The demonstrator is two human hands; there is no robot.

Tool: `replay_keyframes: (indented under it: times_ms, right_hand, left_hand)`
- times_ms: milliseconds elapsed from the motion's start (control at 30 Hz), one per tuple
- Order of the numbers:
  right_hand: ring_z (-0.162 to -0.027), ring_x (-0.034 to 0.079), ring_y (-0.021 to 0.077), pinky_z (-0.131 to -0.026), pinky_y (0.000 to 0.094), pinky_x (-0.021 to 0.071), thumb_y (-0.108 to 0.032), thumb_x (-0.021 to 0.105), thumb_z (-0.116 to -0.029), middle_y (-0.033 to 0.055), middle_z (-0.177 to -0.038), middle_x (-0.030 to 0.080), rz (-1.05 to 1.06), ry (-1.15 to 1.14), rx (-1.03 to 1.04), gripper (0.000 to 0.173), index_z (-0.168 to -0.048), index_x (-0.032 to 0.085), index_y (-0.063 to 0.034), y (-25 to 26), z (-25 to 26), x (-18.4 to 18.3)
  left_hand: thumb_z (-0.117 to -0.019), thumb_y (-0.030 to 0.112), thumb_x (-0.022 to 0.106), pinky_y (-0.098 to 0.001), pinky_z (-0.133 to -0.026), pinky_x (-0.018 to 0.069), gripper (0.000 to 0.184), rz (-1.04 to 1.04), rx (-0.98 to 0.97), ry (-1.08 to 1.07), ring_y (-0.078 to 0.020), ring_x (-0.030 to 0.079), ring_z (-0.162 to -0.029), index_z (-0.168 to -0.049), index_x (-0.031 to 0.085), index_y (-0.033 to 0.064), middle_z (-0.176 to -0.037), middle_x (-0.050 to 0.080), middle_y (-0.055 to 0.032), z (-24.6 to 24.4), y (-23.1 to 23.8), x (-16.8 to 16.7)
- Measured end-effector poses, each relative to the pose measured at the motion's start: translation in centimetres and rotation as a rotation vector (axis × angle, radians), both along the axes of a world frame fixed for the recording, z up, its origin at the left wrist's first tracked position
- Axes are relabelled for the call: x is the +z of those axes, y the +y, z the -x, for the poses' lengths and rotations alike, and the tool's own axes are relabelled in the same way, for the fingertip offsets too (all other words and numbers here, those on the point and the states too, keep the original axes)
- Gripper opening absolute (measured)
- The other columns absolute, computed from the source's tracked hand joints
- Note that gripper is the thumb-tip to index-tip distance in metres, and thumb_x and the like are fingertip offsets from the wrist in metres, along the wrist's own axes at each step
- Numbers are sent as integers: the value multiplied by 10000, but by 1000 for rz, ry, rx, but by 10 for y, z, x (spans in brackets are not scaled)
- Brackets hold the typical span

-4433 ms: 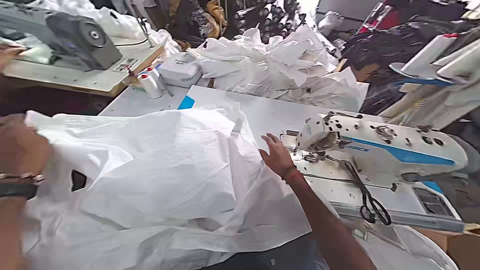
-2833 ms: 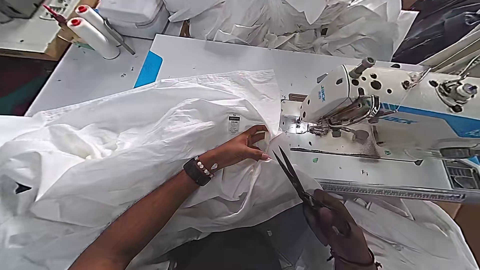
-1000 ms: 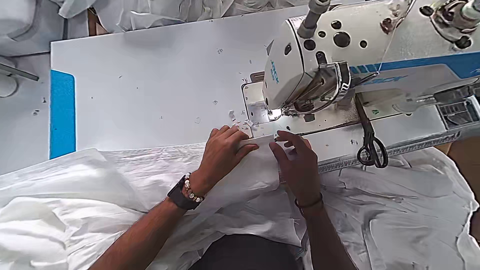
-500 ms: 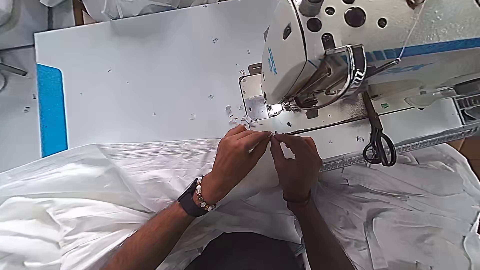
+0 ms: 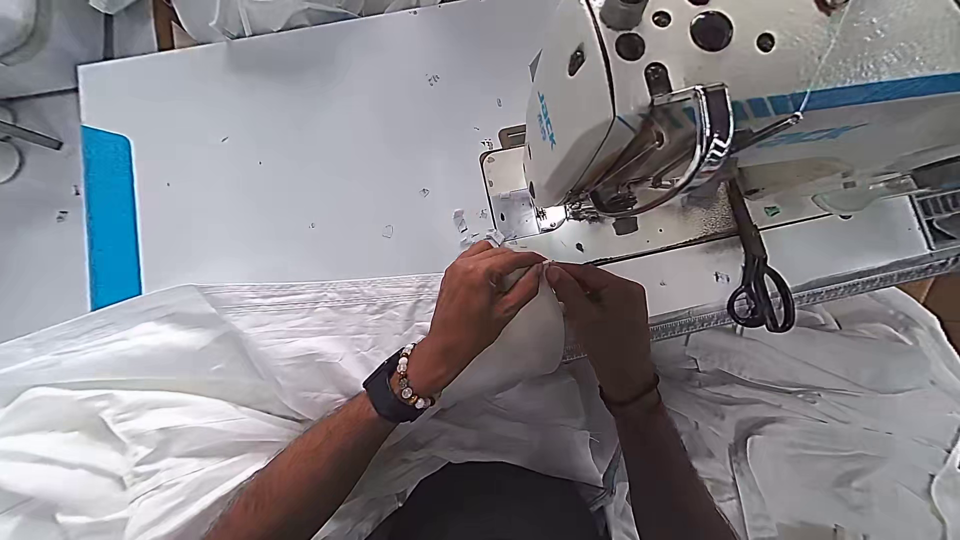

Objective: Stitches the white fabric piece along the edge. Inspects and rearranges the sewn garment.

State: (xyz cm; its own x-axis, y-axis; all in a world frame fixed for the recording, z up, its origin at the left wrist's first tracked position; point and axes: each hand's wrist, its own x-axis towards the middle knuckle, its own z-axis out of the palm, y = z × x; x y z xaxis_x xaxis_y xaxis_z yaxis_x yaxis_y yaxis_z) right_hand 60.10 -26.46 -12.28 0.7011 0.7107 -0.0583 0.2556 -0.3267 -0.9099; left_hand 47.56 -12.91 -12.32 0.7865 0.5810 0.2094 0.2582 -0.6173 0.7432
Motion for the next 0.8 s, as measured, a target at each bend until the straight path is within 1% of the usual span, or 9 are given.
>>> replay_keyframes:
  times_ms: [100, 167, 267, 333, 400, 500, 667, 733, 800]
  right_hand:
    - [-579, 628, 46, -498, 222, 507, -235, 761, -941, -50, -748, 734, -1, 69, 1, 98, -977, 816, -162, 3, -4, 5]
    - [-590, 626, 29, -494, 222, 502, -240, 781, -909, -79, -741, 720, 8, -4, -39, 60, -923, 807, -188, 6, -1, 4]
    - [-668, 627, 6, -554, 243, 506, -316, 766, -884, -126, -789, 703, 70, -272, -126, 83, -905, 776, -236, 10, 11, -6]
    - [-704, 631, 59, -579, 288, 488, -310, 748, -890, -93, -795, 708, 77, -524, -179, 103, -897, 777, -211, 13, 20, -13]
    - [-788, 675, 110, -643, 302, 516, -270, 728, -912, -50, -826, 733, 69, -734, -181, 108, -900, 782, -178, 14, 25, -15]
    - [-866, 702, 146, -680, 313, 536, -257, 694, -950, -28, -878, 755, 108, -882, -131, 138, -951, 808, -180, 13, 28, -9]
    - [-932, 704, 144, -734, 324, 532, -235, 659, -966, -39, -930, 771, 150, -932, -57, 175, -1016, 823, -199, 10, 28, 0]
    - [-958, 684, 166, -774, 346, 517, -228, 657, -966, -30, -963, 766, 133, -862, -41, 181, -1041, 814, -180, 10, 28, 1]
    - [-882, 669, 142, -736, 349, 516, -266, 687, -956, -49, -933, 756, 132, -711, -62, 159, -1042, 799, -192, 10, 26, 0]
  left_hand:
    - [-988, 231, 651, -272, -724, 459, 179, -40, -34, 9, -70, 596, -794, -1065, 804, 180, -873, 729, 70, 1, 1, 3]
    - [-1001, 257, 632, -298, -726, 475, 199, -44, -45, 79, -76, 614, -805, -1090, 802, 203, -887, 739, 78, 3, 1, 9]
    - [-988, 324, 644, -289, -654, 492, 198, -18, -8, 206, -46, 633, -735, -1048, 819, 252, -835, 739, 97, 5, 0, 18]
    - [-988, 332, 645, -282, -635, 483, 194, -35, -3, 217, -35, 630, -711, -1003, 820, 248, -810, 735, 100, 5, 0, 18]
    - [-994, 301, 641, -288, -666, 479, 195, -62, -23, 175, -57, 626, -743, -1012, 817, 219, -828, 740, 88, 4, 1, 16]
    - [-998, 289, 635, -296, -684, 472, 201, -96, -32, 136, -84, 613, -760, -1030, 810, 193, -840, 734, 74, 3, 2, 13]
    - [-1002, 304, 633, -279, -679, 491, 203, -84, -17, 111, -62, 629, -764, -982, 805, 200, -836, 733, 79, 0, 5, 15]
    - [-997, 318, 631, -271, -618, 493, 204, -21, 3, 118, -30, 618, -688, -939, 797, 214, -774, 701, 94, -2, 9, 16]
    - [-994, 328, 624, -272, -533, 450, 204, 86, 16, 146, -14, 565, -580, -903, 781, 234, -688, 652, 115, -7, 14, 17]
